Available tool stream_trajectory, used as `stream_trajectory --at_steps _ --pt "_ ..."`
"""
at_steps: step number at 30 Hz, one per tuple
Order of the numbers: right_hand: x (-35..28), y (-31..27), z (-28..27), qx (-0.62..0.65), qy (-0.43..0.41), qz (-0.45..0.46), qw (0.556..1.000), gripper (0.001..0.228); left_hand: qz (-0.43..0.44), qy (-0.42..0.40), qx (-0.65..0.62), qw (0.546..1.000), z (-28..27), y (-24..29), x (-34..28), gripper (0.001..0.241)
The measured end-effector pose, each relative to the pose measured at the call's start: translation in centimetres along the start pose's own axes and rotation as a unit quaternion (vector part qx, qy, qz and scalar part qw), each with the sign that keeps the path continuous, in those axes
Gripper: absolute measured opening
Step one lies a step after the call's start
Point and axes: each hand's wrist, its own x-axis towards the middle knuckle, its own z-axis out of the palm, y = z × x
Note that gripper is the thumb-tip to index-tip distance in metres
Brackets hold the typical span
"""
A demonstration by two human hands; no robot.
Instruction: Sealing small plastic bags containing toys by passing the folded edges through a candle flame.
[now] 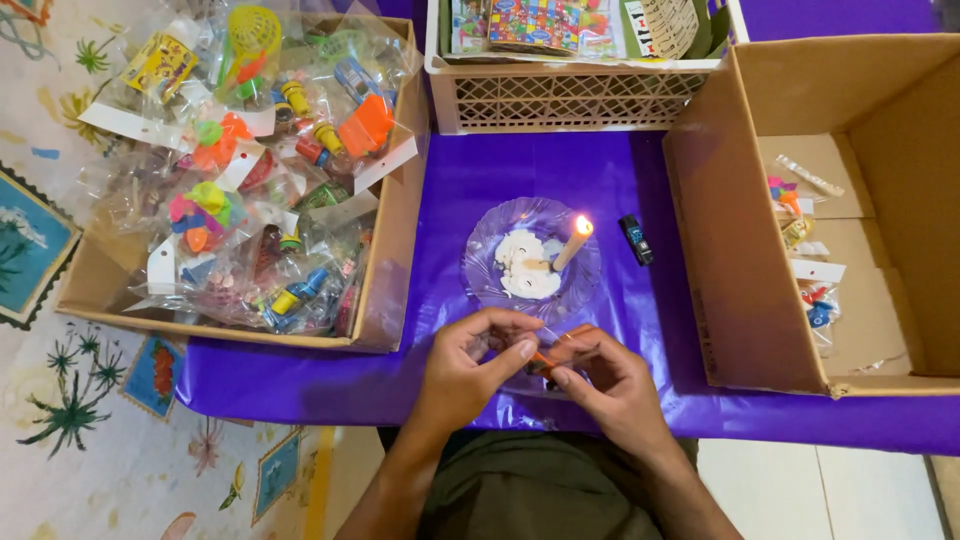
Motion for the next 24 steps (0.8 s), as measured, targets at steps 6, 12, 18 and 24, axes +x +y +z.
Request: stream_trajectory --at_steps 6,12,18,24 --pt "0.0 -0.6 0.3 -0.019 0.010 -0.009 1.000 0.016 -0.013 -0.019 0.020 1.000 -0.2 0.6 -0.1 0.030" --pt "-0.1 -0.9 0.3 -0.024 0.051 -0.036 0.998 0.007 -0.060 -0.052 -0.023 0.997 -0.8 -0.7 0.3 0.034" --pt "-0.6 0.3 0.0 0.006 0.046 0.005 0.999 0.029 -0.016 0.011 0.017 1.000 -0.3 -1.5 0.5 0.021" --pt "-0.1 0.4 0.0 -0.025 0.088 -0.039 0.995 0.006 0.006 0.003 0.027 1.000 0.2 -1.6 0.1 0.012"
